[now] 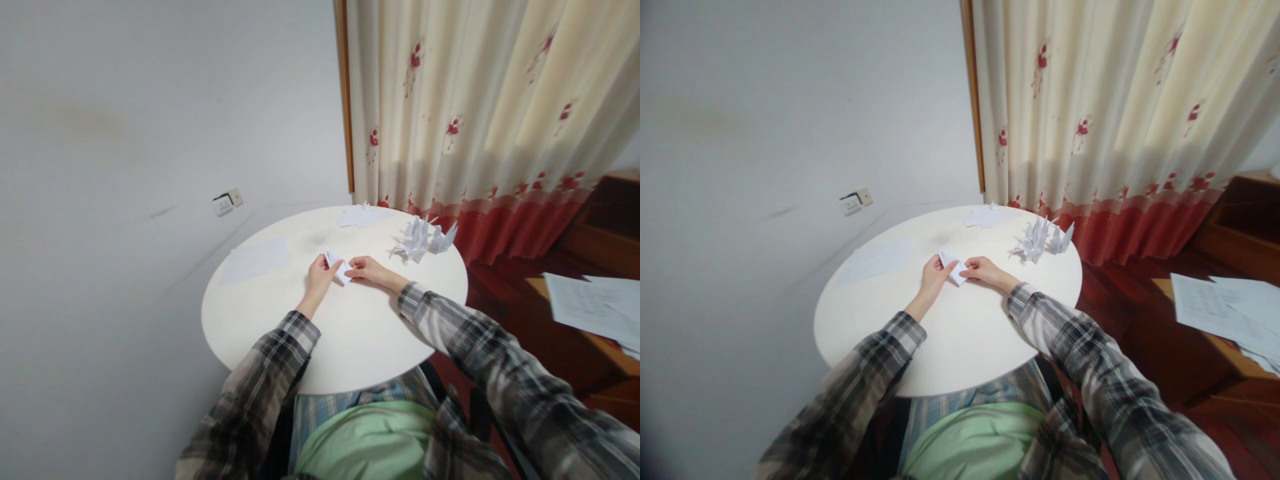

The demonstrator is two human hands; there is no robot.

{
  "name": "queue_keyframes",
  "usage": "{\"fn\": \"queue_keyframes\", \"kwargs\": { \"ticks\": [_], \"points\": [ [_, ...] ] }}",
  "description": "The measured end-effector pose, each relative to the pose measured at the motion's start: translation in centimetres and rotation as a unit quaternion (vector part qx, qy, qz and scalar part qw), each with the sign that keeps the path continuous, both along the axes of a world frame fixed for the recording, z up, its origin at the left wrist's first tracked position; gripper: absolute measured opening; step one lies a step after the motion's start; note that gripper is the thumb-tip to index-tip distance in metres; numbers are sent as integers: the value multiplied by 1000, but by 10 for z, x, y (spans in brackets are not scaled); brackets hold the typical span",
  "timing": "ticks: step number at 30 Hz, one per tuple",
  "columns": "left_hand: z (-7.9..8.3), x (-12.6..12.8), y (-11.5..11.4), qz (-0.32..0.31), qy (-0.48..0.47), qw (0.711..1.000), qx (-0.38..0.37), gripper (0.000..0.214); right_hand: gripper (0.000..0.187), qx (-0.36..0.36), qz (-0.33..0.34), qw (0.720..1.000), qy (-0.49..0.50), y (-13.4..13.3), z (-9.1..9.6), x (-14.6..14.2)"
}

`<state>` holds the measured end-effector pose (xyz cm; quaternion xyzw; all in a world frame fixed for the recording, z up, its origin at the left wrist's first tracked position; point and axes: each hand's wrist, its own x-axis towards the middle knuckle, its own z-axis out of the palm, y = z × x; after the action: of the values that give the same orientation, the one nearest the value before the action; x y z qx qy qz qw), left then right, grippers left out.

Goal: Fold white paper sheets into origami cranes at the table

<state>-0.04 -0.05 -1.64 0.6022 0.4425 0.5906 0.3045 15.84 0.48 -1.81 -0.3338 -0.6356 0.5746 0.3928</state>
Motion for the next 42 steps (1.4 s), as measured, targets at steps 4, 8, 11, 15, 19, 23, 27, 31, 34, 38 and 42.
{"fn": "queue_keyframes", "kwargs": {
  "ticks": [4, 8, 11, 15, 19, 23, 27, 31, 34, 38, 42],
  "points": [
    [2, 1, -3, -32, -31, 999, -30, 27, 37, 8, 4, 1000, -6, -1, 1, 0],
    [3, 2, -6, -61, -54, 995, -63, 34, 35, 33, 4, 999, -15, -1, 3, 1],
    [5, 4, -10, -103, -62, 988, -93, 37, 34, 35, 3, 999, -11, -2, 4, 1],
    [8, 6, -15, -148, -65, 979, -125, 35, 34, 21, 7, 1000, 4, -6, 7, 0],
    [9, 5, -16, -166, -52, 974, -142, 37, 32, 19, 17, 1000, 4, -11, 12, 0],
    [8, 5, -15, -184, -42, 971, -145, 38, 32, 23, 23, 999, -24, -13, 15, 1],
    [7, 6, -13, -178, -33, 974, -134, 35, 31, 29, 22, 999, -38, -14, 17, 2],
    [2, 6, -8, -176, -19, 977, -116, 33, 32, 33, 18, 998, -43, -13, 15, 2],
    [-3, 5, -5, -166, 2, 982, -94, 32, 33, 33, 14, 998, -42, -11, 13, 1],
    [-2, 5, -7, -141, 42, 987, -60, 26, 31, 38, 10, 998, -42, -10, 11, 1],
    [4, 6, -14, -124, 92, 988, -10, 22, 30, 42, 11, 998, -44, -9, 9, 1]
  ]
}}
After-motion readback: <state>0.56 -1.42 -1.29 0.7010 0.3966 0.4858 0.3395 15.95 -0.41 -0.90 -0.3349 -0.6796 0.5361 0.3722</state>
